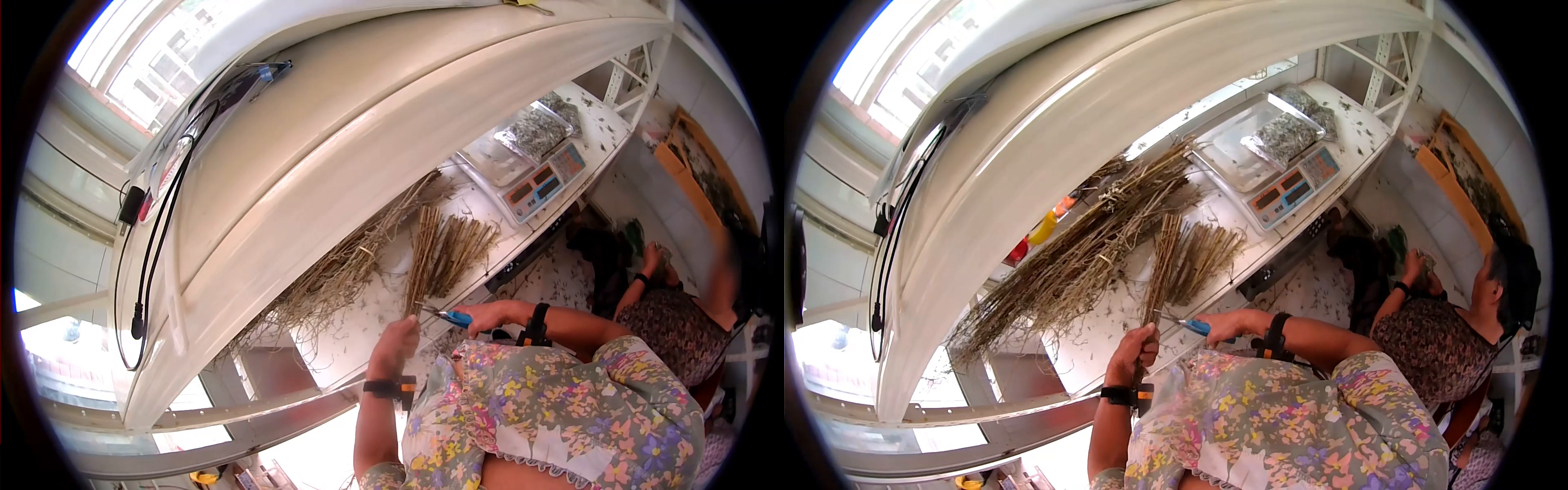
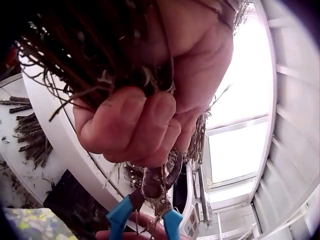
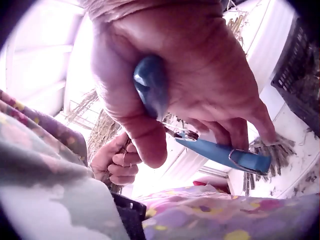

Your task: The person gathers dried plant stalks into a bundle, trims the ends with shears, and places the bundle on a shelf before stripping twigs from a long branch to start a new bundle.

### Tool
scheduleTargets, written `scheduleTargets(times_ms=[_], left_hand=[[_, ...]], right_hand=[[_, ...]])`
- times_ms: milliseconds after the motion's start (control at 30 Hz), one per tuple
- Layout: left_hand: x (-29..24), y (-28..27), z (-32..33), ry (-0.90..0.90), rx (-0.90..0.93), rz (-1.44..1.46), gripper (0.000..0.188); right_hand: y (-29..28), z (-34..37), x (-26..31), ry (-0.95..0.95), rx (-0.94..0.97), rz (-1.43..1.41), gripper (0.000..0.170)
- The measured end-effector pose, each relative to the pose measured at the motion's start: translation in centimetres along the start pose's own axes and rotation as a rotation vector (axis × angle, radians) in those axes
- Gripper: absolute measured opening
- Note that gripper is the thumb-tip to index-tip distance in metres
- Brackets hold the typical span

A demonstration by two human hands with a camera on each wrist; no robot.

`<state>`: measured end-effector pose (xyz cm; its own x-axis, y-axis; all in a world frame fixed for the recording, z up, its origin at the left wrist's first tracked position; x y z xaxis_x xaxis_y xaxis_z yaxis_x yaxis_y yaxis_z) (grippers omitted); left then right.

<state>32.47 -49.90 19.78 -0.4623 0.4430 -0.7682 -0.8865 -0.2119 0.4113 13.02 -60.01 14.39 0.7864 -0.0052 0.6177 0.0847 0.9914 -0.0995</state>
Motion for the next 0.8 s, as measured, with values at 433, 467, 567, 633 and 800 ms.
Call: scheduleTargets(times_ms=[433,467,567,633,800], left_hand=[[0.3,0.3,0.1,0.082,-0.036,-0.014,0.035],[0.1,0.5,0.2,0.073,-0.046,-0.029,0.035],[-0.6,1.2,1.0,0.060,-0.030,-0.057,0.036],[-0.9,1.3,0.9,0.040,-0.014,-0.082,0.038],[-1.0,1.5,0.8,0.001,0.041,-0.145,0.042]], right_hand=[[0.0,-0.1,-0.5,-0.125,0.036,-0.065,0.078],[-0.1,-0.3,-0.7,-0.137,0.020,-0.052,0.078],[-0.3,-0.3,-1.1,-0.145,-0.002,-0.022,0.081],[-0.5,0.7,-0.3,-0.121,0.008,-0.017,0.083],[-1.0,1.5,0.7,-0.099,-0.002,0.033,0.085]])
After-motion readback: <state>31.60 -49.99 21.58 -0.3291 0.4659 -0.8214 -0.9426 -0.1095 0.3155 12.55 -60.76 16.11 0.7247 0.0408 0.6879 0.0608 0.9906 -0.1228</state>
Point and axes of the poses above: each hand's wrist, its own z-axis away from the middle knuckle, its own y-axis out of the palm, x = y × z, the point moved 3 cm from there along -z, towards the middle knuckle, and after that the axes turned 13 degrees about y, right-handed, at the moved point
